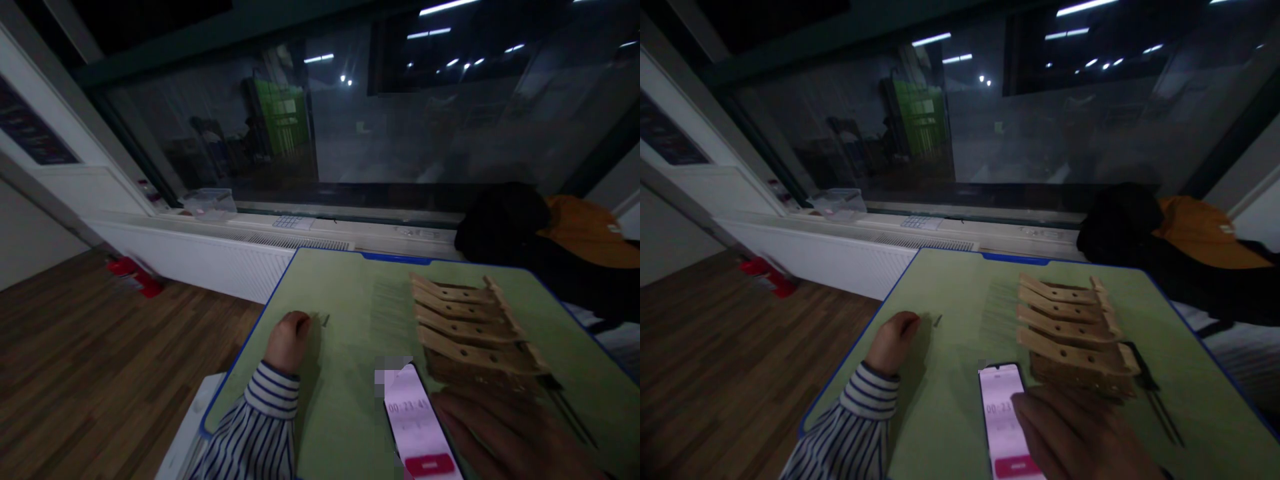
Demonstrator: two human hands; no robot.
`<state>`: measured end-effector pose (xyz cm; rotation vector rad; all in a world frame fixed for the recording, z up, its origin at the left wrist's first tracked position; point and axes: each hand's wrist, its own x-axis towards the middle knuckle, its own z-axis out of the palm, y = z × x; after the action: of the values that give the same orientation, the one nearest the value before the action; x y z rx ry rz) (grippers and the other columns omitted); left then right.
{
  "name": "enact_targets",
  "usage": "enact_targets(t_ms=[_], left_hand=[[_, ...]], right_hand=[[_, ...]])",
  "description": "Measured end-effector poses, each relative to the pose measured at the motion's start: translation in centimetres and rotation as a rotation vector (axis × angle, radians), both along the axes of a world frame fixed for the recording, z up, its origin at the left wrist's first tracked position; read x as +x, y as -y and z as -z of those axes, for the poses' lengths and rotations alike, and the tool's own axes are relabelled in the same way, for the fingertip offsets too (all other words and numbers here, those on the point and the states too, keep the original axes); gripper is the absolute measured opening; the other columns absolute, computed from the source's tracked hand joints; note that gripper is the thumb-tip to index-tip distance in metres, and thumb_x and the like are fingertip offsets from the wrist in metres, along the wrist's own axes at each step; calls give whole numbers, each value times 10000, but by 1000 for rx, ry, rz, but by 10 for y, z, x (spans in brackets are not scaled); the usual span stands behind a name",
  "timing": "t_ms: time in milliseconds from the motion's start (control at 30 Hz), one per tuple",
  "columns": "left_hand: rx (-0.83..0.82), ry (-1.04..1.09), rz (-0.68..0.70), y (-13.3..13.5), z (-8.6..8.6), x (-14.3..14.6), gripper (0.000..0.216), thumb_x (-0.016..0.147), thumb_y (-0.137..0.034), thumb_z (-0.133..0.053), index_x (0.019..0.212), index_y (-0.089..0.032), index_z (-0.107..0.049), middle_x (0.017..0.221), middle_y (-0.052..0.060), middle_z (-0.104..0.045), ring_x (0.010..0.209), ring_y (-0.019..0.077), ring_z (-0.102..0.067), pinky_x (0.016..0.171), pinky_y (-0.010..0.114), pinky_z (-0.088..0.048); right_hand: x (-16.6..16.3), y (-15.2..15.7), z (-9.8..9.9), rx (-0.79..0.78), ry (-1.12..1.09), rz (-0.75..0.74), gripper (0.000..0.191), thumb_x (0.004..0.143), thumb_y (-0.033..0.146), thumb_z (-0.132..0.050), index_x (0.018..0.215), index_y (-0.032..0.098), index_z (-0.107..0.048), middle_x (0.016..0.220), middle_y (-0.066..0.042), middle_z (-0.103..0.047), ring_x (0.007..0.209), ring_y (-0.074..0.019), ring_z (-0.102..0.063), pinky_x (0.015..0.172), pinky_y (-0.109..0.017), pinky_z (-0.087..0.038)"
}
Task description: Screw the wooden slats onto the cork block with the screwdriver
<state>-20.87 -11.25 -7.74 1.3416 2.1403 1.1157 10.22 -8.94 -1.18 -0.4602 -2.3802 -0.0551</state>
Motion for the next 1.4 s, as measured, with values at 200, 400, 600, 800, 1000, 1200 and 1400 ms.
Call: enact_targets(t_ms=[200, 400, 600, 800, 1000, 1200, 1400], left_hand=[[58, 417, 121, 8, -25, 34, 344, 785, -471, -563, 768, -132, -621, 612, 25, -573, 563, 134, -530, 569, 247, -441], [40, 751, 298, 14, -48, 94, 357, 821, -474, -572, 753, -126, -610, 645, 19, -564, 558, 89, -481, 558, 211, -408], [-31, 882, 434, 14, -66, 136, 306, 803, -419, -634, 690, -136, -604, 554, -26, -505, 540, 78, -448, 535, 184, -361], [-57, 784, 465, 10, -78, 159, 282, 768, -421, -639, 714, -144, -640, 578, -6, -552, 541, 103, -476, 523, 205, -396], [-81, 591, 553, 11, -76, 163, 255, 838, -398, -557, 827, -177, -684, 676, 18, -638, 623, 136, -553, 585, 230, -448], [176, 34, 403, -9, -61, 142, 206, 853, -355, -565, 979, -218, -652, 845, 34, -668, 693, 151, -592, 591, 235, -483], [371, -206, 420, -27, -39, 133, 193, 853, -300, -587, 999, -174, -606, 852, 43, -629, 650, 139, -561, 631, 263, -514]], right_hand=[[-4, -3, -10, 204, 34, -31, 416, 968, 126, -250, 897, 231, -646, 806, 43, -721, 708, -94, -656, 642, -225, -493], [-6, 0, -9, 23, -42, 103, 308, 958, 171, -349, 947, 209, -655, 885, -4, -727, 799, -129, -671, 715, -260, -524], [0, 6, -4, 104, -54, 181, 309, 881, 81, -450, 1146, 131, -601, 1047, -80, -708, 951, -176, -658, 821, -309, -546], [9, 8, -4, 48, -59, 189, 336, 856, 63, -455, 1162, 110, -587, 1051, -93, -709, 921, -173, -675, 791, -295, -579], [24, 6, 0, 3, -137, 196, 348, 853, 51, -497, 1186, 122, -568, 1061, -87, -707, 991, -158, -658, 850, -277, -562], [53, -3, 4, -63, -257, 344, 290, 846, 87, -562, 1113, 197, -585, 916, -50, -732, 778, -147, -701, 726, -242, -582], [65, -15, -1, -259, -307, 398, 203, 844, 114, -564, 1027, 191, -604, 912, -63, -671, 728, -146, -671, 567, -214, -559]])
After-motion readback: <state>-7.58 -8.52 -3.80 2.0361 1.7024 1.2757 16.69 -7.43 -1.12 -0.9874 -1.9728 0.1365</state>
